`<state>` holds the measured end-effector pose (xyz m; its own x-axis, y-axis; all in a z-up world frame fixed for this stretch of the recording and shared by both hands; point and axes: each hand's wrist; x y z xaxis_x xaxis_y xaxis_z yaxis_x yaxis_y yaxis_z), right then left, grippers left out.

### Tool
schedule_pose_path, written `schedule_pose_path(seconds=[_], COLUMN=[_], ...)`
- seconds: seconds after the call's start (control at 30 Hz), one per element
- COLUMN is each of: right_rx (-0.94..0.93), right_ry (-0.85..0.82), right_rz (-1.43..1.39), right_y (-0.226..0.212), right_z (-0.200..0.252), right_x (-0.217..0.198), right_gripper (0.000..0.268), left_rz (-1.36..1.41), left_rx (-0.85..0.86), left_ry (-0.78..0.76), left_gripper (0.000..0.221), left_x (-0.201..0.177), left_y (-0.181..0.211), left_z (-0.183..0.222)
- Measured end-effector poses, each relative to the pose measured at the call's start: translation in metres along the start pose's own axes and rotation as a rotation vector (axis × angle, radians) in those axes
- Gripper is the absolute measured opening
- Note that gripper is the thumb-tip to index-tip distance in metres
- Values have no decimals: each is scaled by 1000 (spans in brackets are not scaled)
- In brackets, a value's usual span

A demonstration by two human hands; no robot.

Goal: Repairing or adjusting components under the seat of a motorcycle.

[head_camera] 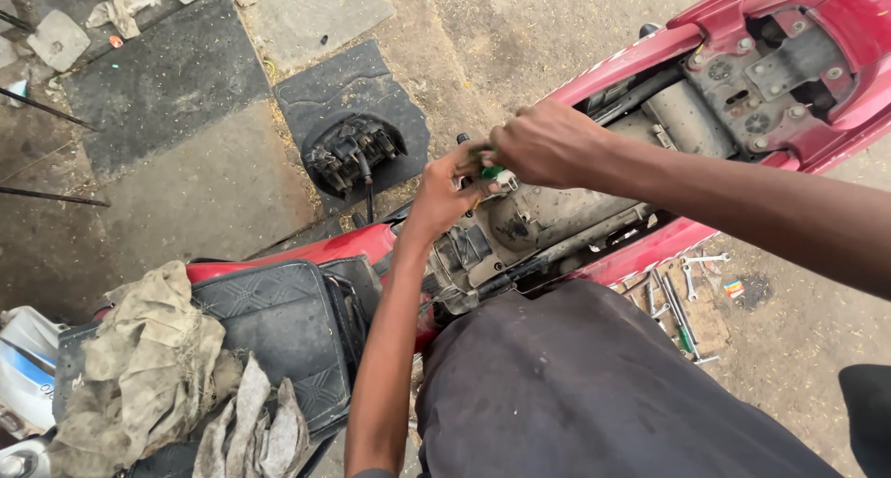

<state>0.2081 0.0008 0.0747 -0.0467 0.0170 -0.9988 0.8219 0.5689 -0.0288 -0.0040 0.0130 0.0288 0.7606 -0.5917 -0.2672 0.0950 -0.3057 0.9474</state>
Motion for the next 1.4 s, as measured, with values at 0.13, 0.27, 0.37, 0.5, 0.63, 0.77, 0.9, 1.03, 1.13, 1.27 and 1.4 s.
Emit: schedule_pose_path(seconds=[0.13, 0.27, 0.37, 0.5, 0.63, 0.77, 0.9, 1.03, 1.13, 1.27, 1.4], right_rx=[185, 281, 60, -172, -251, -344, -417, -422, -107, 644, 1283], right_ry=[-306, -388, -82, -159, -502, -583, -581, -679, -999, -949, -945], right_rz=[1, 45, 105, 303, 420, 336, 313, 257, 124, -311, -856], right_y=[-23, -22, -16, -14, -30, -26, -22, -35, -48, -12, 9], right_z=[-7, -7, -3, -2, -12, -29, -35, -41, -56, -60, -55], right_x=[-45, -41, -12, 24, 4, 12, 41, 24, 10, 45, 48], right_gripper=[48, 68, 55, 23, 22, 27, 28, 23, 34, 29, 37], left_rz=[-16, -209, -264, -255, -129, -482, -905, -1135, -1226, -1167, -1181], left_rx=[0, 121, 200, 83, -81, -135, -250, -525, -754, -863, -827], left_ry=[60, 75, 60, 90, 345, 723, 1085, 1146, 1084, 1072, 1109], left_gripper=[49, 37, 36, 40, 37, 27, 19, 43, 74, 81, 78], left_x=[12, 13, 12, -1, -27, -52, -78, -105, -113, -122, -124], left_y=[-2, -3, -9, 12, 75, 137, 151, 110, 76, 67, 60], left_z=[1, -2, 1, 21, 81, 156, 229, 270, 279, 274, 271])
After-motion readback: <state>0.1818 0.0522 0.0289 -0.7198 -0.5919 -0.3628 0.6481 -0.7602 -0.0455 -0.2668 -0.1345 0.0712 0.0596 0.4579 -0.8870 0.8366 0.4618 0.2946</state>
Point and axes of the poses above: each hand's wrist, its own z-axis away from the middle knuckle, its own x-axis out of the palm, y = z × x, and after that the axes turned 3 degrees about x, right-handed
